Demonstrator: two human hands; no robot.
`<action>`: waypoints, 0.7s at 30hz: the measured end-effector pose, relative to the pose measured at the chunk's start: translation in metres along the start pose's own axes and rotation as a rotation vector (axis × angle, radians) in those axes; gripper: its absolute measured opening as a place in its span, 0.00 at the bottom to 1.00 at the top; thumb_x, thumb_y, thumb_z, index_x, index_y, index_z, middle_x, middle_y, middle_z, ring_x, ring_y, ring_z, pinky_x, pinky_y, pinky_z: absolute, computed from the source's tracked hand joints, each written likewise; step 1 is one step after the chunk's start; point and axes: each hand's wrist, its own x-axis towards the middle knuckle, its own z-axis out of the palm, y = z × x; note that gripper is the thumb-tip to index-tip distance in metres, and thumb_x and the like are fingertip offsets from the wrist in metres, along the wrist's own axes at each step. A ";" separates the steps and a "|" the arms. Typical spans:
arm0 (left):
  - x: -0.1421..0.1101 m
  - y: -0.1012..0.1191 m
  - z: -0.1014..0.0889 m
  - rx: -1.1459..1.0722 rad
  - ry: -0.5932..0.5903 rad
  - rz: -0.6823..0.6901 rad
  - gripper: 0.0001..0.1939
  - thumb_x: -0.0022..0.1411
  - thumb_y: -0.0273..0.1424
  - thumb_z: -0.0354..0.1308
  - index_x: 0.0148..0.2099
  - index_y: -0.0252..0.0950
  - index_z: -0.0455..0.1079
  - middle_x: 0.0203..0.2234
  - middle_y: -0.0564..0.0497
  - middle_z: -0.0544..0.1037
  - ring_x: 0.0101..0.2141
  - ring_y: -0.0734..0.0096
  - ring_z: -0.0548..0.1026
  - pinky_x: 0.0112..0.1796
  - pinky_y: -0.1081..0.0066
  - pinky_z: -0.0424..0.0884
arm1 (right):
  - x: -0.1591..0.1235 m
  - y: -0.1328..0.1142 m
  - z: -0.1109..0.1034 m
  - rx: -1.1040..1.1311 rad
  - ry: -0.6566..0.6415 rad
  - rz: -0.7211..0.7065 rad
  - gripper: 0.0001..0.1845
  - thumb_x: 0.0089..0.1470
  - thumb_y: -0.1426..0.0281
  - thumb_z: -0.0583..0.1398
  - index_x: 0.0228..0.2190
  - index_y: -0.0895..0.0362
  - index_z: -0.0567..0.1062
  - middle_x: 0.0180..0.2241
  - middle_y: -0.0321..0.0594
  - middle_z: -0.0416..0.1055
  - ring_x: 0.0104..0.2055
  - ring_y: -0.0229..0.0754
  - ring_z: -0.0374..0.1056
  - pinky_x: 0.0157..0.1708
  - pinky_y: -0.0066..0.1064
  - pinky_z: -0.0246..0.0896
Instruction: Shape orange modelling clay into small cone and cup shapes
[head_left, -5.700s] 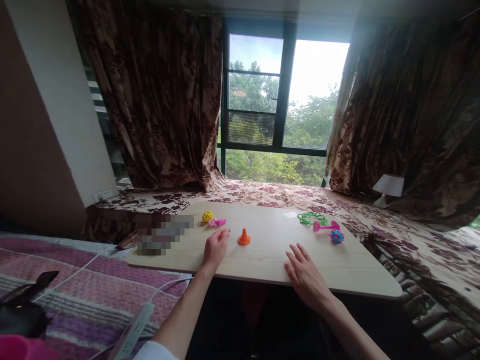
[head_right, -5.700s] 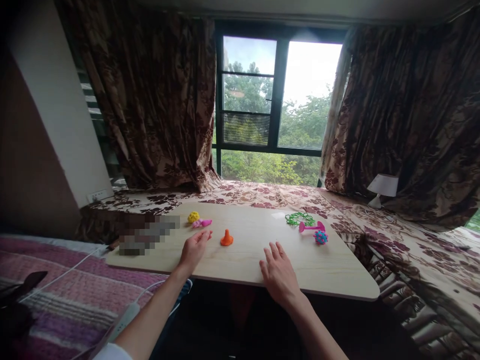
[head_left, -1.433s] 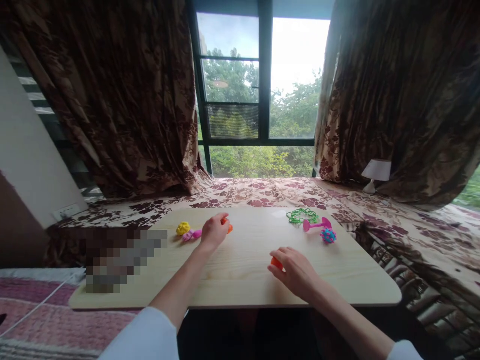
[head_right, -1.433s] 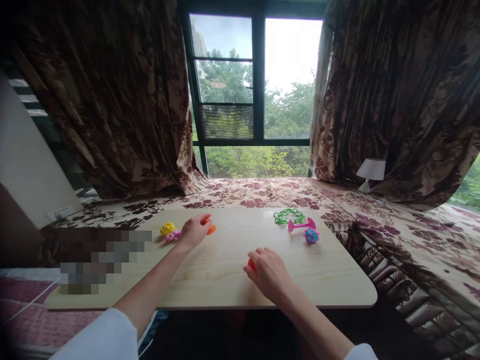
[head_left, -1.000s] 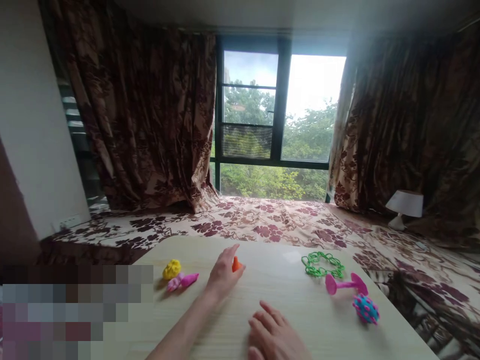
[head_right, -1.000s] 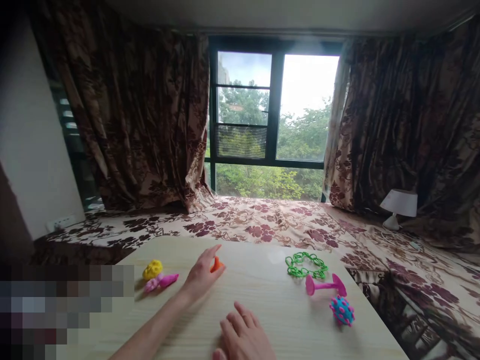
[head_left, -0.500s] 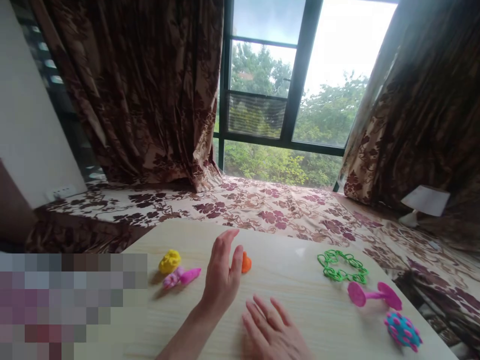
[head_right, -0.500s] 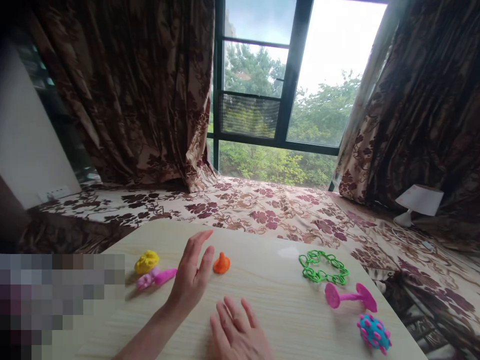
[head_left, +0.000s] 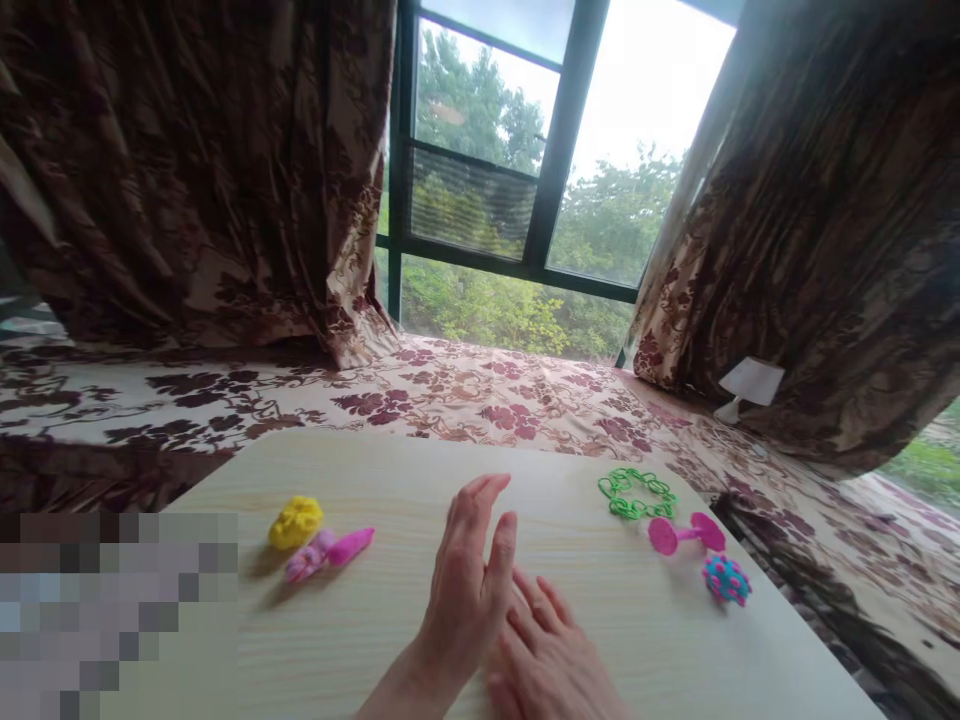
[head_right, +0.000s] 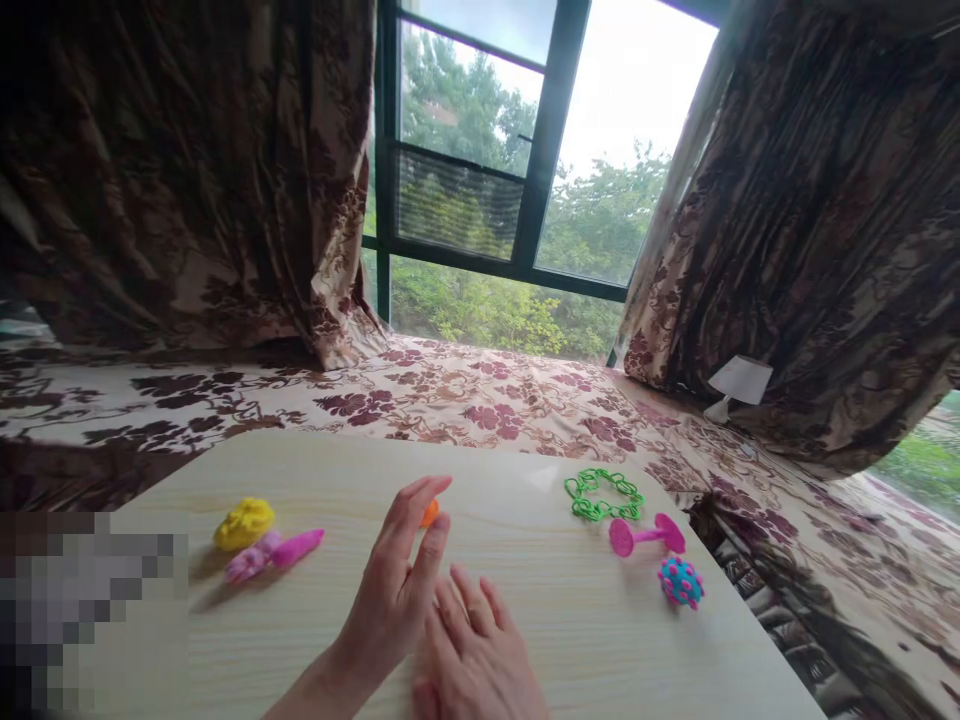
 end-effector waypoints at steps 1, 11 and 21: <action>-0.001 0.000 0.001 -0.007 -0.002 -0.001 0.19 0.59 0.30 0.46 0.53 0.43 0.59 0.50 0.48 0.64 0.52 0.63 0.61 0.51 0.61 0.59 | 0.009 0.001 -0.008 -0.015 0.032 0.069 0.28 0.56 0.62 0.49 0.57 0.53 0.52 0.59 0.38 0.44 0.60 0.50 0.39 0.56 0.46 0.42; 0.053 0.014 0.021 -0.100 0.007 -0.186 0.15 0.59 0.35 0.46 0.45 0.37 0.68 0.39 0.48 0.73 0.41 0.66 0.70 0.43 0.65 0.65 | -0.029 0.071 -0.034 0.486 0.043 0.252 0.26 0.45 0.58 0.59 0.48 0.49 0.67 0.36 0.43 0.72 0.35 0.47 0.69 0.34 0.37 0.66; 0.017 0.023 0.017 -0.307 -0.474 -0.264 0.15 0.55 0.37 0.52 0.45 0.43 0.70 0.37 0.49 0.75 0.38 0.65 0.72 0.40 0.67 0.68 | 0.016 0.057 -0.060 1.369 0.321 0.179 0.16 0.48 0.61 0.59 0.38 0.56 0.72 0.33 0.41 0.72 0.38 0.43 0.67 0.38 0.33 0.62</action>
